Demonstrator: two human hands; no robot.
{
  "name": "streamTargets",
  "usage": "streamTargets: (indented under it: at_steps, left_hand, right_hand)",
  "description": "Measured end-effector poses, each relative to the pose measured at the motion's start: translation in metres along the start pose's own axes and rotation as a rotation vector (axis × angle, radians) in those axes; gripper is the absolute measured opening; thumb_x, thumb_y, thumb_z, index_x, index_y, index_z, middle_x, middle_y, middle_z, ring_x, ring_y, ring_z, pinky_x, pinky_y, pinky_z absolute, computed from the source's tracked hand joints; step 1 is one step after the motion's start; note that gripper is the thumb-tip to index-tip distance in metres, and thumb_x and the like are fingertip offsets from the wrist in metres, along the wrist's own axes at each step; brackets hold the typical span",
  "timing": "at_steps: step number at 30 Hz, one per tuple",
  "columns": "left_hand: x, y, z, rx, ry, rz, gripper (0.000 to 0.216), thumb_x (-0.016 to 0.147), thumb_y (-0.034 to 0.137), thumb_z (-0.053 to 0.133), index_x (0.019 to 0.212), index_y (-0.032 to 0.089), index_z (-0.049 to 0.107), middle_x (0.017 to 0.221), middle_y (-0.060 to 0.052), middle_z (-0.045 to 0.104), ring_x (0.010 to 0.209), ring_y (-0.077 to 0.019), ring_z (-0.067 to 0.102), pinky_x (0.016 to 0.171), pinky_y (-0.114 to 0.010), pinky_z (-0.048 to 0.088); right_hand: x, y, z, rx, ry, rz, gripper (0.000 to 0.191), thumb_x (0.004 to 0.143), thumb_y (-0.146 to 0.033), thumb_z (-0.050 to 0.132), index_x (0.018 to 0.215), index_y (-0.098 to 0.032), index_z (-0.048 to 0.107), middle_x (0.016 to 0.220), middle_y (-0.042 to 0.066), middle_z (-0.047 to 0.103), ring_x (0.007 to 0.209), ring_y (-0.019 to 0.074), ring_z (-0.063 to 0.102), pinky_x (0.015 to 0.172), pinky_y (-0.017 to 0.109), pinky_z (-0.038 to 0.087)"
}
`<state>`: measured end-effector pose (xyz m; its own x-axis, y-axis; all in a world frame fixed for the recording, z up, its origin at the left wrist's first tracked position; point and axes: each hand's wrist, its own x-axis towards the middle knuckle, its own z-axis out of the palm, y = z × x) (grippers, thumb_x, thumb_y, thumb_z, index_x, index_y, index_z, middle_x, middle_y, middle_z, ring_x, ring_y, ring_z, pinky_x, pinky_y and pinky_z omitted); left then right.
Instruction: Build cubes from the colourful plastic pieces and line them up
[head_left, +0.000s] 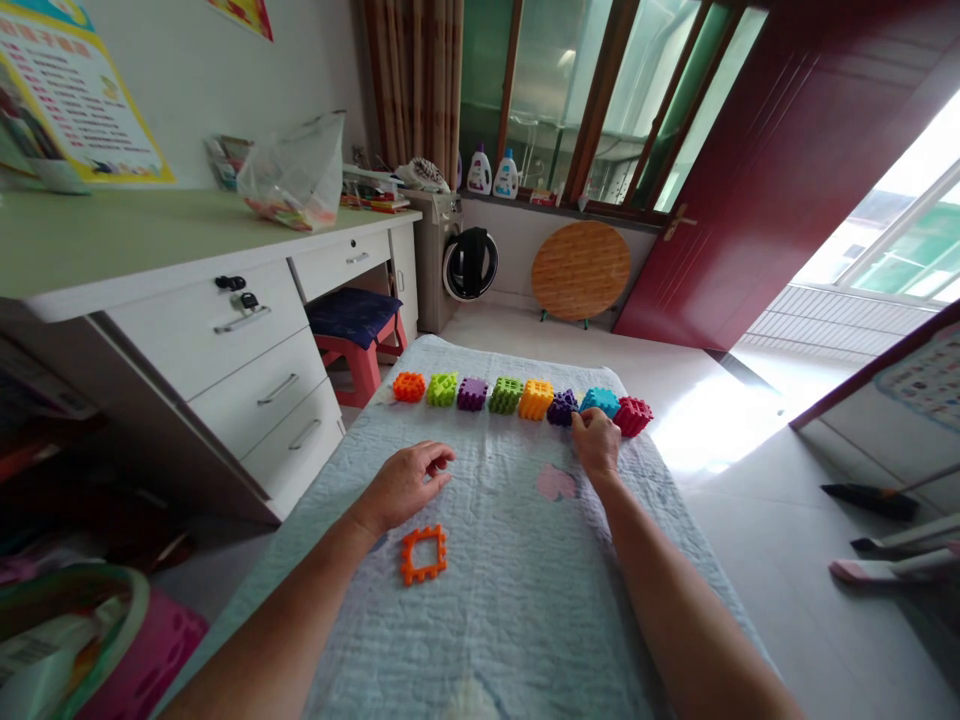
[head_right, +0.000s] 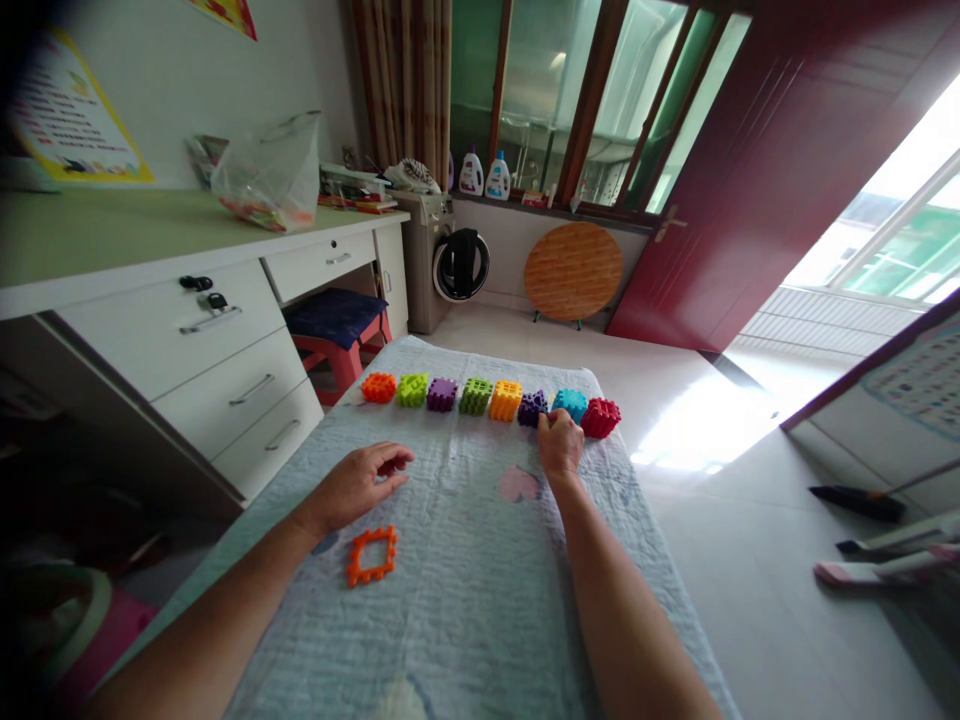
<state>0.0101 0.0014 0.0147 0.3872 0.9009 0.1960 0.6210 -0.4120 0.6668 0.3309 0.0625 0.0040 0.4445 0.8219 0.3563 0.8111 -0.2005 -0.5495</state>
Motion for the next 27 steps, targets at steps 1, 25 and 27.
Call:
streamTargets:
  at_steps: [1,25,27]
  left_hand:
    - [0.000,0.000,0.000,-0.006,0.000,-0.004,0.023,0.075,0.020,0.056,0.097,0.020,0.062,0.092,-0.003,0.065,0.073,-0.0151,0.059,0.074,-0.027,0.049]
    - [0.005,-0.024,0.013,-0.207,0.060,-0.134,0.021,0.075,0.028,0.056,0.089,0.016,0.065,0.078,-0.003,0.067,0.072,-0.0167,0.061,0.068,-0.027,0.049]
    - [0.005,-0.024,0.014,-0.206,0.059,-0.137,0.022,0.075,0.028,0.055,0.090,0.016,0.065,0.080,-0.003,0.067,0.073,-0.0169,0.062,0.069,-0.028,0.049]
  right_hand:
    - [-0.001,0.000,-0.003,0.008,-0.005,-0.010,0.027,0.080,-0.038,0.048,0.079,-0.018,0.066,0.066,0.007,0.067,0.065,0.0214,0.061,0.065,0.030,0.041]
    - [-0.150,-0.107,-0.030,0.043,-0.858,-0.978,0.032,0.068,-0.037,0.068,0.091,-0.018,0.059,0.092,0.006,0.052,0.087,0.0202,0.047,0.078,0.032,0.041]
    - [-0.142,-0.100,-0.031,0.046,-0.816,-0.936,0.034,0.066,-0.033,0.068,0.094,-0.018,0.058,0.095,0.006,0.051,0.088,0.0202,0.046,0.078,0.032,0.041]
